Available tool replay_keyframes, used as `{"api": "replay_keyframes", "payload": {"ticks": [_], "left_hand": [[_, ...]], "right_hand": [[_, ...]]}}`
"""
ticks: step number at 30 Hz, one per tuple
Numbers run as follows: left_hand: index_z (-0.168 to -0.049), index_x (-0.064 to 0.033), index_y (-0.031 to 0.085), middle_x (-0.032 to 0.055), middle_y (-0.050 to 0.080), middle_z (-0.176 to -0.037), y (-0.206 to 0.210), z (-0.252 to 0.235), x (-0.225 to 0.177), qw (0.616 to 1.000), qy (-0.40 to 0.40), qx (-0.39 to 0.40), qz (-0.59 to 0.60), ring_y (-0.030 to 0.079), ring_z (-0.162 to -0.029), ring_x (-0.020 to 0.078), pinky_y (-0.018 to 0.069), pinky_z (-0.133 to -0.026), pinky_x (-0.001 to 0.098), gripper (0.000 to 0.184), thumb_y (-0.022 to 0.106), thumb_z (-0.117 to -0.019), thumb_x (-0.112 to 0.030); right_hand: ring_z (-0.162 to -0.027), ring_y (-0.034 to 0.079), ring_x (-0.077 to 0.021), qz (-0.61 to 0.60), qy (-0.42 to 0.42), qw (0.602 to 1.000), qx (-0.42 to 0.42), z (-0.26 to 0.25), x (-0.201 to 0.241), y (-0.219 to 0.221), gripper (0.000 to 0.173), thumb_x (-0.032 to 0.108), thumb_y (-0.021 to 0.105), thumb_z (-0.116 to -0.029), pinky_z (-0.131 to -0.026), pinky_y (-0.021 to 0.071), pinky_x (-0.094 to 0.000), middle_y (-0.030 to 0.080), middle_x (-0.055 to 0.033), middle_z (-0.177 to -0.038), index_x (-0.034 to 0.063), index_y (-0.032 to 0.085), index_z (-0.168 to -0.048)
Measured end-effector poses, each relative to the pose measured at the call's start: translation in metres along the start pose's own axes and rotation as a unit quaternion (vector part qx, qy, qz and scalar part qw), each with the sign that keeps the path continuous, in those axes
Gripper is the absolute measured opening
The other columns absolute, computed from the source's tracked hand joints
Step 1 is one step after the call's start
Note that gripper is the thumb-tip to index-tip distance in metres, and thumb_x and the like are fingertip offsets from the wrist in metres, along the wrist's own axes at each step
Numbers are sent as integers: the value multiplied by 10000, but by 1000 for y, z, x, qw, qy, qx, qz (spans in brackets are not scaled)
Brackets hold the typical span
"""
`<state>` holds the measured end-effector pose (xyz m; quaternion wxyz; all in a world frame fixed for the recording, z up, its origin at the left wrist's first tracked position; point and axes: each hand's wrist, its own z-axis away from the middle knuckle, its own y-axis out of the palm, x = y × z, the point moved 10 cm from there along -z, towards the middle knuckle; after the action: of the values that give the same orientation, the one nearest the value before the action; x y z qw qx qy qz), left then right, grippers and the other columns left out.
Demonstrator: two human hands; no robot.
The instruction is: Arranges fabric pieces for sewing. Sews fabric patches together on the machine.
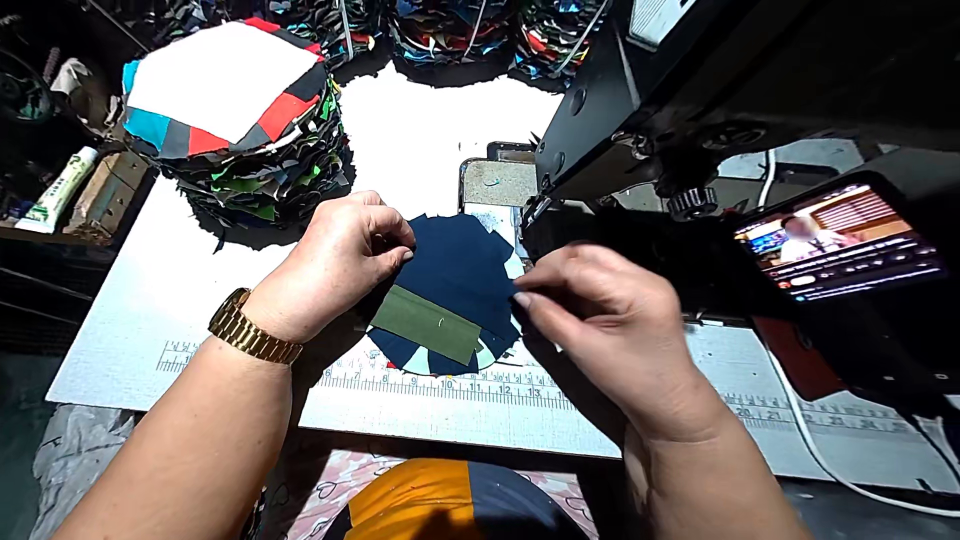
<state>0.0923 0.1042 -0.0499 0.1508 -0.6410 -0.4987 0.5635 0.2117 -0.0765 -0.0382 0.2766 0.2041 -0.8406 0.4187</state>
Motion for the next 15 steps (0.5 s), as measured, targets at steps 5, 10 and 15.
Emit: {"api": "replay_keyframes", "payload": {"ticks": [5,10,15], "left_hand": [[-972,-109,772,39,659,-939,0,0,-1,1000,2,0,2,651,-823,74,555,-753,215,84,755,-891,-126],[-972,-112,773,35,662,-942,0,1,0,1000,5,1,-8,644,-839,74,540,-771,218,85,753,-892,-135],[-978,-110,769,36,659,-945,0,0,1,1000,5,0,-7,649,-827,70,554,-757,211,87,756,-897,-139]], "right_hand": [[-867,663,-65,-23,20,998,-54,2,-8,-19,109,32,699,-883,-748,566,-185,701,-48,-948,26,750,-979],[-854,632,-66,-6,-27,1000,0,2,7,3,86,42,686,-894,-725,541,-172,658,-49,-929,29,755,-945],[-849,600,-61,36,-32,996,69,7,3,19,124,107,688,-908,-696,511,-167,625,-24,-946,80,787,-978]]}}
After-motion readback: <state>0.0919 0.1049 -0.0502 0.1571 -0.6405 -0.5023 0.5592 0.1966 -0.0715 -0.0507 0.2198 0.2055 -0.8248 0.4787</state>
